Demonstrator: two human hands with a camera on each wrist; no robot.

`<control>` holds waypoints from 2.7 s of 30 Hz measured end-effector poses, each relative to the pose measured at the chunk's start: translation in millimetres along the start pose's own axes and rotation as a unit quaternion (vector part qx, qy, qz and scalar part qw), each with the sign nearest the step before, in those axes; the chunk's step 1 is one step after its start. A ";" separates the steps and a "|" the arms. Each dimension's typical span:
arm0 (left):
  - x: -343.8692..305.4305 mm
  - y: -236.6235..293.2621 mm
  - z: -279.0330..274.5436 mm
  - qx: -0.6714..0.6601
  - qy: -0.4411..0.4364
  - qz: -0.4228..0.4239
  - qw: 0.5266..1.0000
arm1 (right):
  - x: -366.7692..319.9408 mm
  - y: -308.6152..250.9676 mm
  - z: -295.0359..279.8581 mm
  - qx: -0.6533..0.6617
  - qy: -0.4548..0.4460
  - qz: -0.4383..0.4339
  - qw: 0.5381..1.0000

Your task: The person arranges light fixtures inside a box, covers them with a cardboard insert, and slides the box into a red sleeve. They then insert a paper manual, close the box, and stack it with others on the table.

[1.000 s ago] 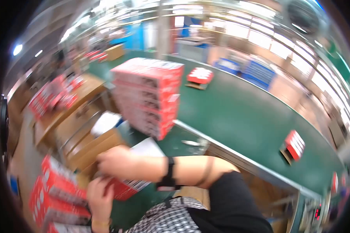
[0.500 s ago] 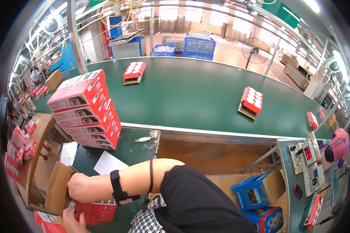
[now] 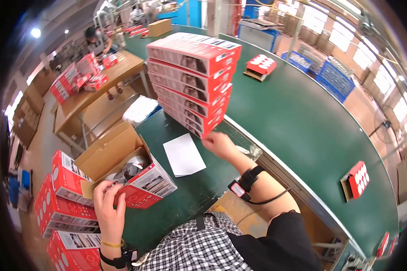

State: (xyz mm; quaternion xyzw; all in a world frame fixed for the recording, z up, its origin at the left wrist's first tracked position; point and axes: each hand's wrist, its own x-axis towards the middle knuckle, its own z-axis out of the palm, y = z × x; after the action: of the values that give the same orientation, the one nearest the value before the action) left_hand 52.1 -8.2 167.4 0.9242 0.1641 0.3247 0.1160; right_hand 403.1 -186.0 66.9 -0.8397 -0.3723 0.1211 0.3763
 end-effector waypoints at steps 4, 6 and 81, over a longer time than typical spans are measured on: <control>-0.1 9.9 9.4 0.041 0.013 -0.035 0.998 | 7.3 56.3 71.7 -0.070 -0.143 0.006 0.987; 5.4 15.6 13.7 0.061 0.005 -0.055 0.997 | 8.9 56.2 111.2 -0.105 -0.176 -0.081 0.976; 12.1 4.8 -8.6 0.125 0.024 -0.109 0.986 | -17.1 -174.1 -135.2 0.029 -0.120 -0.414 0.902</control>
State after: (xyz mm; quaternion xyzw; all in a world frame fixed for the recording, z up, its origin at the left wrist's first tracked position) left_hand 56.6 -7.1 182.4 0.9001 0.3057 0.3090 0.0307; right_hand 363.6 -195.0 284.2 -0.5779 -0.7249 0.0656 0.3691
